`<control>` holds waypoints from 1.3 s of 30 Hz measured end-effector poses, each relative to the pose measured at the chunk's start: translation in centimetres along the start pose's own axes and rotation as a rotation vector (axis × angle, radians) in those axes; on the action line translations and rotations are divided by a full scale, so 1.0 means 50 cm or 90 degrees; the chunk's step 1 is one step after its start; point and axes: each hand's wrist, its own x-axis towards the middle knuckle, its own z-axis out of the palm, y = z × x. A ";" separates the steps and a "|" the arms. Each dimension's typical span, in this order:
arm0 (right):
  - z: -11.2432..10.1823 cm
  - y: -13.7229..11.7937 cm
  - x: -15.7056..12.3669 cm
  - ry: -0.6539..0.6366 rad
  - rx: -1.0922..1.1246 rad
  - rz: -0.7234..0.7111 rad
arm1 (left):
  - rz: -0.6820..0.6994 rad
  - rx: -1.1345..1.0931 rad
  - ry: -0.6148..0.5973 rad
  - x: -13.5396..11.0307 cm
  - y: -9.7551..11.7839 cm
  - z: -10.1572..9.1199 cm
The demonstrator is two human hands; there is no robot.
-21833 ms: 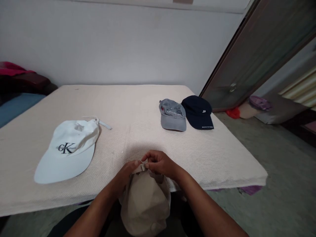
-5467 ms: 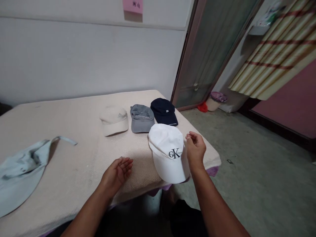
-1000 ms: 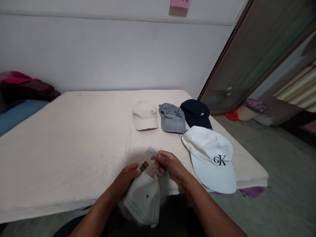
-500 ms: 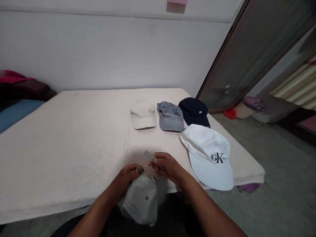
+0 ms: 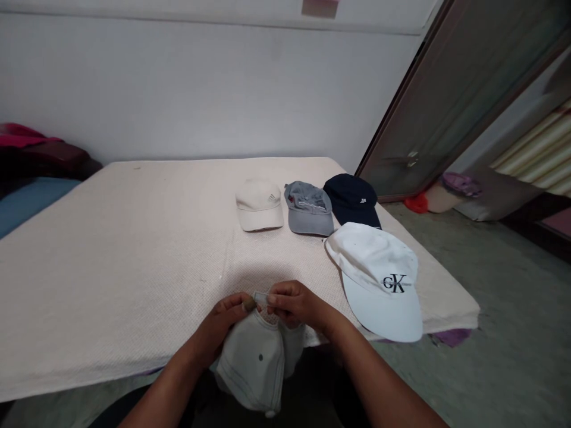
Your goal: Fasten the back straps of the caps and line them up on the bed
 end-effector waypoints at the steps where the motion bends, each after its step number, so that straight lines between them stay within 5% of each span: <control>1: -0.001 0.002 0.000 0.000 -0.004 -0.001 | 0.001 0.000 -0.002 0.000 0.000 0.000; 12: -0.002 -0.004 -0.009 -0.045 -0.009 0.008 | -0.021 0.026 0.004 0.004 -0.004 -0.002; 29: 0.008 0.014 -0.004 0.031 0.056 -0.037 | -0.024 0.022 -0.022 0.006 -0.016 0.001; 39: 0.009 0.012 -0.005 -0.010 0.064 -0.013 | -0.027 0.034 0.015 0.014 -0.023 -0.010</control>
